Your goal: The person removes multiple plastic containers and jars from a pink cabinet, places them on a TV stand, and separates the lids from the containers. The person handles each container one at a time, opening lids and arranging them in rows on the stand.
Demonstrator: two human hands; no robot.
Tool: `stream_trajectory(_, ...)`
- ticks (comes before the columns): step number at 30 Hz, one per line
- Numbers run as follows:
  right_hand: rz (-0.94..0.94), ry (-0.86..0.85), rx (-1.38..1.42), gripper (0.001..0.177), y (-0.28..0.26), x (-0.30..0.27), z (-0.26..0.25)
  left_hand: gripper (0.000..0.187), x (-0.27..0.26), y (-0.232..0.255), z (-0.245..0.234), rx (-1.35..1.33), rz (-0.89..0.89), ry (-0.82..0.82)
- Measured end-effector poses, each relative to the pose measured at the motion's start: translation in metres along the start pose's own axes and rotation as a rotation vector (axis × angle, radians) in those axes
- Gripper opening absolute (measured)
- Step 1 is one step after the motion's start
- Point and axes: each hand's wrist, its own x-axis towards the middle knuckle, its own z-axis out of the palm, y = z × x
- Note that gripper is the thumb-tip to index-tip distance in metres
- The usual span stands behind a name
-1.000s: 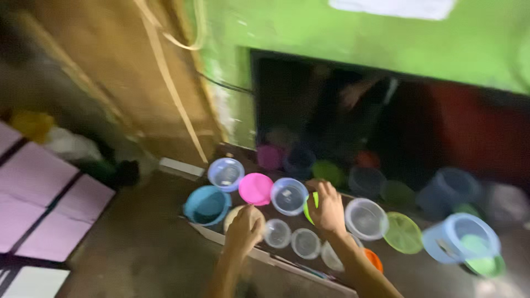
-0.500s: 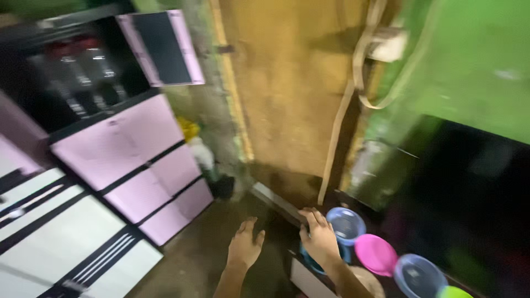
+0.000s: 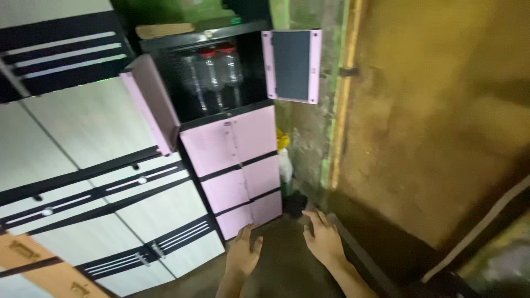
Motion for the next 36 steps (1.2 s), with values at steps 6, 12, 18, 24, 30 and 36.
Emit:
stream_trajectory(6,-0.078,-0.021,0.117,0.041,-0.004,0.091,0.032,0.056,0.076,-0.013,-0.019,-0.129,0.041,0.213)
stream_trajectory(12,-0.005,-0.127,0.139,0.042,0.011,0.197,0.056,0.058,0.166,0.031,-0.045,-0.150,-0.065,0.197)
stream_trajectory(18,-0.124,-0.079,0.239,0.047,0.031,0.295,0.078,0.056,0.247,0.063,-0.059,-0.177,0.050,0.377)
stream_trajectory(24,-0.358,0.100,0.350,0.046,0.023,0.372,0.091,0.052,0.310,0.077,-0.079,-0.256,0.092,0.496)
stream_trajectory(30,-0.314,0.075,0.357,0.043,-0.001,0.439,0.115,0.050,0.375,0.085,-0.115,-0.275,0.110,0.594)
stream_trajectory(36,-0.382,0.045,0.370,0.048,-0.030,0.522,0.169,0.048,0.459,0.069,-0.154,-0.376,0.037,0.663)
